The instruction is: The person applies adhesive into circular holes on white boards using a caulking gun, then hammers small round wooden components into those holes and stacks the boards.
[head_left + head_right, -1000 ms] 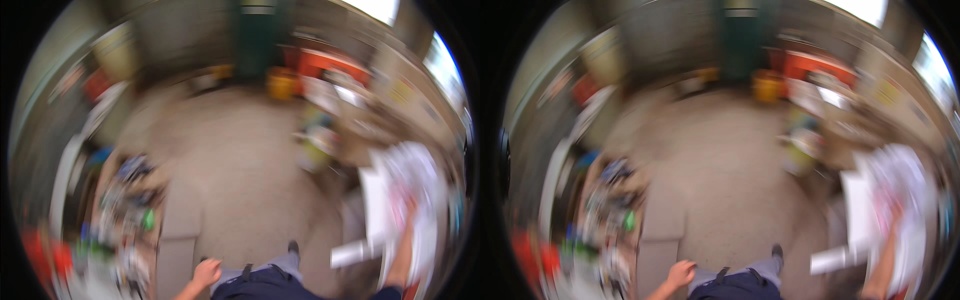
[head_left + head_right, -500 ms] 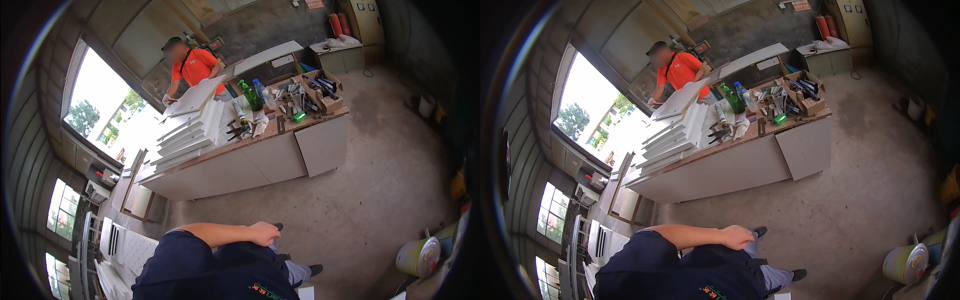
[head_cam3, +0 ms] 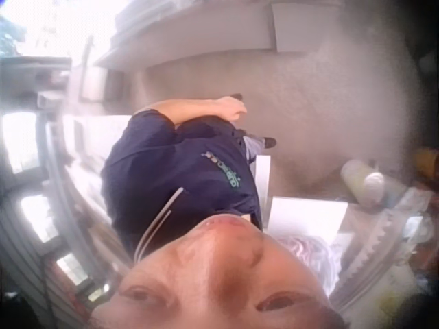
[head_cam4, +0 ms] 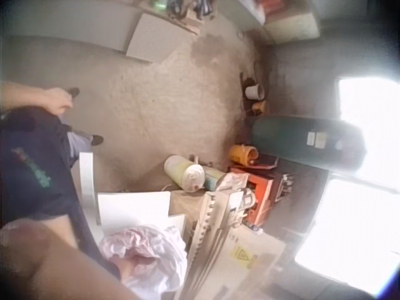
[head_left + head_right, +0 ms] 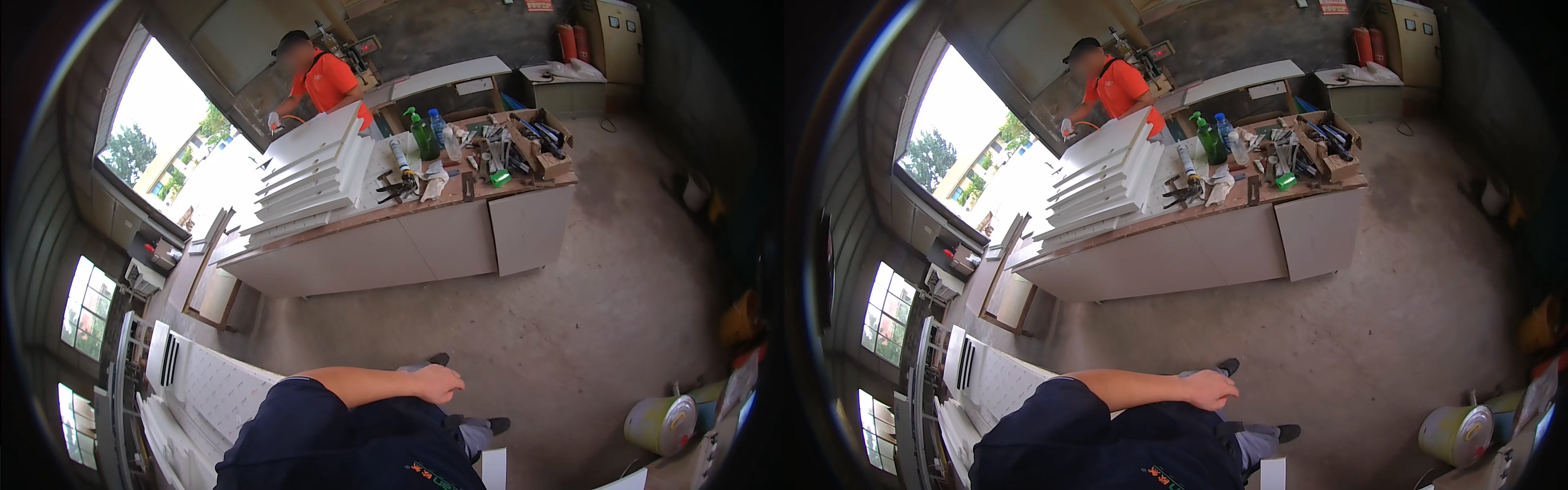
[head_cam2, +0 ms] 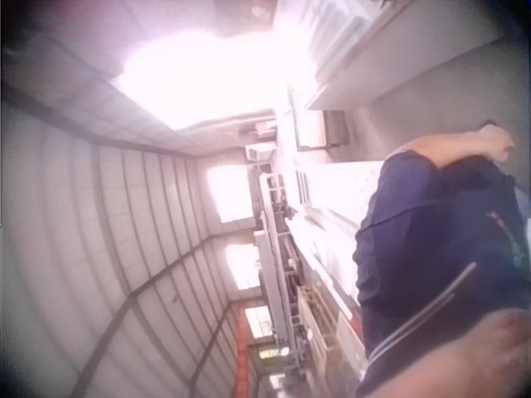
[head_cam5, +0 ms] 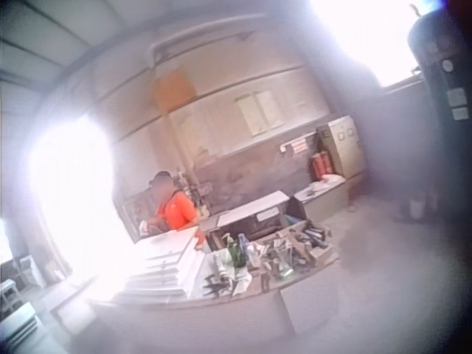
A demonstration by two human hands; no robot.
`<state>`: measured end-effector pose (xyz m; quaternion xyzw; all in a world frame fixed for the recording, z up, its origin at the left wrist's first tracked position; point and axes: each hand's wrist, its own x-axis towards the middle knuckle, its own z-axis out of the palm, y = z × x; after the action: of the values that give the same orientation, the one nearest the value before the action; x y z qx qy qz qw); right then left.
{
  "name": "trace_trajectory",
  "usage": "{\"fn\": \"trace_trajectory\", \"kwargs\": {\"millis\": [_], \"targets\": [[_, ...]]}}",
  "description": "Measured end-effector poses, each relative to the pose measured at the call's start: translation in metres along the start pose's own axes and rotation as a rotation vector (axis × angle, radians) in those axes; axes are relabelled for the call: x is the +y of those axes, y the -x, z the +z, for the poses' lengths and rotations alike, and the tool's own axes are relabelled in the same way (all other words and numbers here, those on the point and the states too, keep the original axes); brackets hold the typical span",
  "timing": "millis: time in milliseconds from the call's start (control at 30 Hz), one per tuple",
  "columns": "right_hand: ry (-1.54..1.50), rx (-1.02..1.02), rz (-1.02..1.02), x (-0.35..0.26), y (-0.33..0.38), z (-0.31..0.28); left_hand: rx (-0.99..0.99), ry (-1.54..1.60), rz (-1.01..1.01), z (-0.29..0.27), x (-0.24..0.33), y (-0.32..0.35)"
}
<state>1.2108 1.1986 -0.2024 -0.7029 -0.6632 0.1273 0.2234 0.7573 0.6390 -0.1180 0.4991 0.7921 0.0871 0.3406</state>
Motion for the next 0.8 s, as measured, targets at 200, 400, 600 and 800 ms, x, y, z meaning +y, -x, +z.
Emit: {"fn": "trace_trajectory", "kwargs": {"millis": [200,400,600,800], "targets": [[0.006,-0.005,-0.02,-0.009,-0.002,-0.007,0.045,0.022,-0.041,0.0,0.001,0.01],[0.006,-0.006,-0.037,-0.016,0.001,-0.015,0.069,0.042,-0.046,0.01,-0.007,0.014],[0.017,0.009,-0.049,-0.026,0.01,-0.028,0.073,0.095,-0.06,0.003,-0.014,0.017],[0.032,0.116,-0.088,-0.059,0.04,-0.053,0.103,0.135,0.026,0.001,-0.042,0.013]]}}
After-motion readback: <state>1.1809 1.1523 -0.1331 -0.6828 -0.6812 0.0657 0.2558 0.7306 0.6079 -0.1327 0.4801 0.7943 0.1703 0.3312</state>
